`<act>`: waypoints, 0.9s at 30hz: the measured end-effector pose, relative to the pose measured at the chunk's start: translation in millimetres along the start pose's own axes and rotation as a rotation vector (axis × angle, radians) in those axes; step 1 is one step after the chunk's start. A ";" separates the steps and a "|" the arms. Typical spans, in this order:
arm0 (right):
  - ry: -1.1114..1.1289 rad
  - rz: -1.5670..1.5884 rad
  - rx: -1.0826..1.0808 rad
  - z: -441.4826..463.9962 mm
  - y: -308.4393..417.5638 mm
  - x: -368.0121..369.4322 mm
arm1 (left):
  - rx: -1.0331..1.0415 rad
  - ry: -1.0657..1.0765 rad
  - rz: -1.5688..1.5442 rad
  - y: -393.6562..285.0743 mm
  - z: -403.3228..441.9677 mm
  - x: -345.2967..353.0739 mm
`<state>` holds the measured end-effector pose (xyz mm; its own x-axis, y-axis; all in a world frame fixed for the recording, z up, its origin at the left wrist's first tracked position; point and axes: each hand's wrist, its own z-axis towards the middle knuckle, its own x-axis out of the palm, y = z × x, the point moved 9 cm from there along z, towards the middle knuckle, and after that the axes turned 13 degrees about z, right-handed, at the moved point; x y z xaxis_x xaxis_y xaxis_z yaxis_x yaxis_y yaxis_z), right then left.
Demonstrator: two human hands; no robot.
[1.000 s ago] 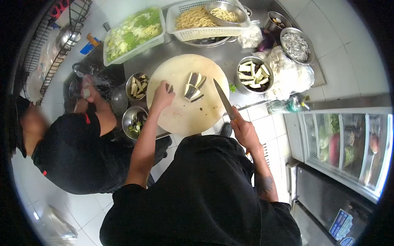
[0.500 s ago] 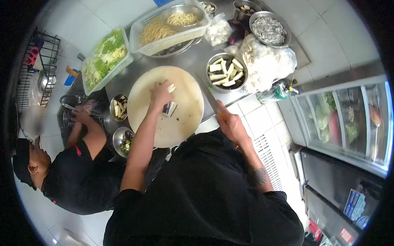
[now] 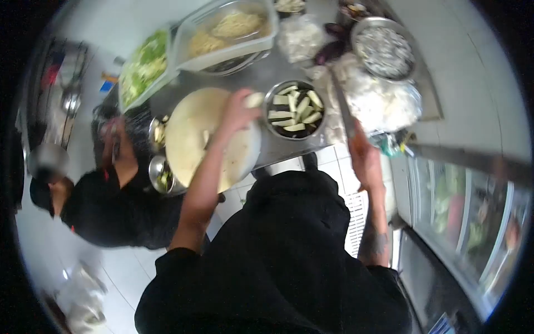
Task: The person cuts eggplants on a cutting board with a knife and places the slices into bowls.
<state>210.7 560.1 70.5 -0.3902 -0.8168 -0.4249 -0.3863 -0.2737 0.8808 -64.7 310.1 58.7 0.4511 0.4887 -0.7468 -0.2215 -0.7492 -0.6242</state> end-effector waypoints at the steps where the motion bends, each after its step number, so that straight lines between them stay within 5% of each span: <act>1: 0.001 -0.024 -0.025 5.7 0.5 -3.0 | 0.058 0.025 -0.010 0.8 14.6 35.4; 4: 0.025 0.058 0.066 18.4 5.5 -11.6 | 0.011 0.105 0.278 -69.0 -7.9 45.1; 7: 0.055 0.067 0.054 24.4 12.3 -15.6 | 0.109 -0.024 0.220 -57.4 -26.8 16.8; 10: 0.049 0.057 0.046 32.8 11.3 -21.3 | -0.061 -0.003 0.385 42.9 -48.1 -24.1; 13: 0.077 -0.008 0.073 41.6 -4.1 -17.7 | -0.260 0.241 0.546 131.7 -73.2 -38.1; 14: 0.072 0.014 0.042 45.9 -2.7 -17.3 | -0.120 0.209 0.580 147.8 -74.4 -32.2; 20: 0.083 0.012 -0.069 54.8 12.4 -14.0 | 0.043 -0.061 0.510 147.1 -52.7 -39.6; 23: 0.062 0.044 -0.078 52.0 12.6 -18.7 | -0.048 -0.107 0.623 154.4 -37.5 -40.9; 27: 0.027 0.069 -0.025 39.5 -2.5 -27.1 | 0.056 -0.068 0.385 63.3 -22.7 -26.0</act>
<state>189.2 602.9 71.5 -0.3927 -0.8474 -0.3574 -0.3383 -0.2283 0.9129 -70.8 239.8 43.8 0.2677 0.2069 -0.9410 -0.4108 -0.8589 -0.3058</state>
